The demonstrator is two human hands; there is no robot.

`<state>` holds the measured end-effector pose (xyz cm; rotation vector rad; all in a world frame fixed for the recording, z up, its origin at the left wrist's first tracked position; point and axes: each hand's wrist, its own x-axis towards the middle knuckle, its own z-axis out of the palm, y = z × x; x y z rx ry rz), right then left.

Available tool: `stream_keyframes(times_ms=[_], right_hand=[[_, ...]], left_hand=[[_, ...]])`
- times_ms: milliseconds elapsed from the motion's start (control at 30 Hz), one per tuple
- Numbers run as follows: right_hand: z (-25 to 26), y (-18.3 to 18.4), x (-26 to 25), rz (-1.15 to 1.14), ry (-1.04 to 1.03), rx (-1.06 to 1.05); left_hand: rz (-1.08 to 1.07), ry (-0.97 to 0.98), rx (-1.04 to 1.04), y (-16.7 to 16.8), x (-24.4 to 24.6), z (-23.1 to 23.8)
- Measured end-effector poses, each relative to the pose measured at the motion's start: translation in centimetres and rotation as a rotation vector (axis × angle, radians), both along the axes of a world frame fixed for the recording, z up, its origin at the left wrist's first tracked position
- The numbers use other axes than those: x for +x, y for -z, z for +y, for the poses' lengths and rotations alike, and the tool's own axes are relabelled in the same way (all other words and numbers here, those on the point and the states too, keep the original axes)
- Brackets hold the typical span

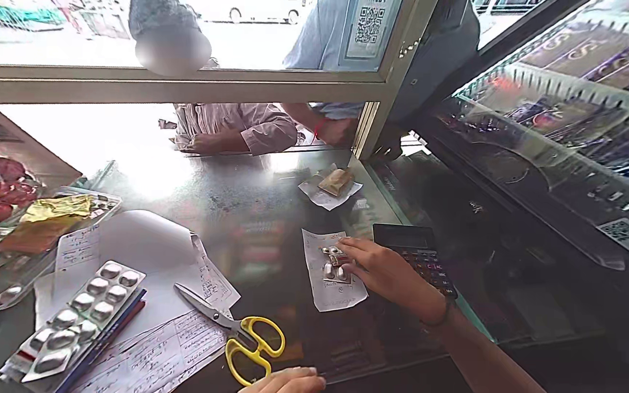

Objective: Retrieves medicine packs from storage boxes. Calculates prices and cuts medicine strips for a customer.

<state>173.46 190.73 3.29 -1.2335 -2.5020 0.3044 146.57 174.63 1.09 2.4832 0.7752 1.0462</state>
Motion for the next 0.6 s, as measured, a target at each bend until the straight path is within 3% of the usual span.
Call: stream_keyframes(times_ms=[100, 267, 433, 600], right_hand=[[-0.8, 1.9, -1.0, 0.037, -0.059, 0.149], [-2.5, 2.7, -0.2, 0.093, -0.046, 0.315], [-4.9, 3.1, 1.6, -0.017, 0.107, 0.444], [-6.6, 2.1, 7.1, 0.082, 0.416, 0.449]], left_hand=[[0.125, -0.085, 0.062, 0.7, 4.0, 1.5], [0.333, -0.417, 0.184, 1.8, 8.0, 3.3], [0.371, -0.592, 0.045, 2.6, 9.3, 4.7], [0.330, -0.695, 0.050, 2.7, 9.8, 5.4]])
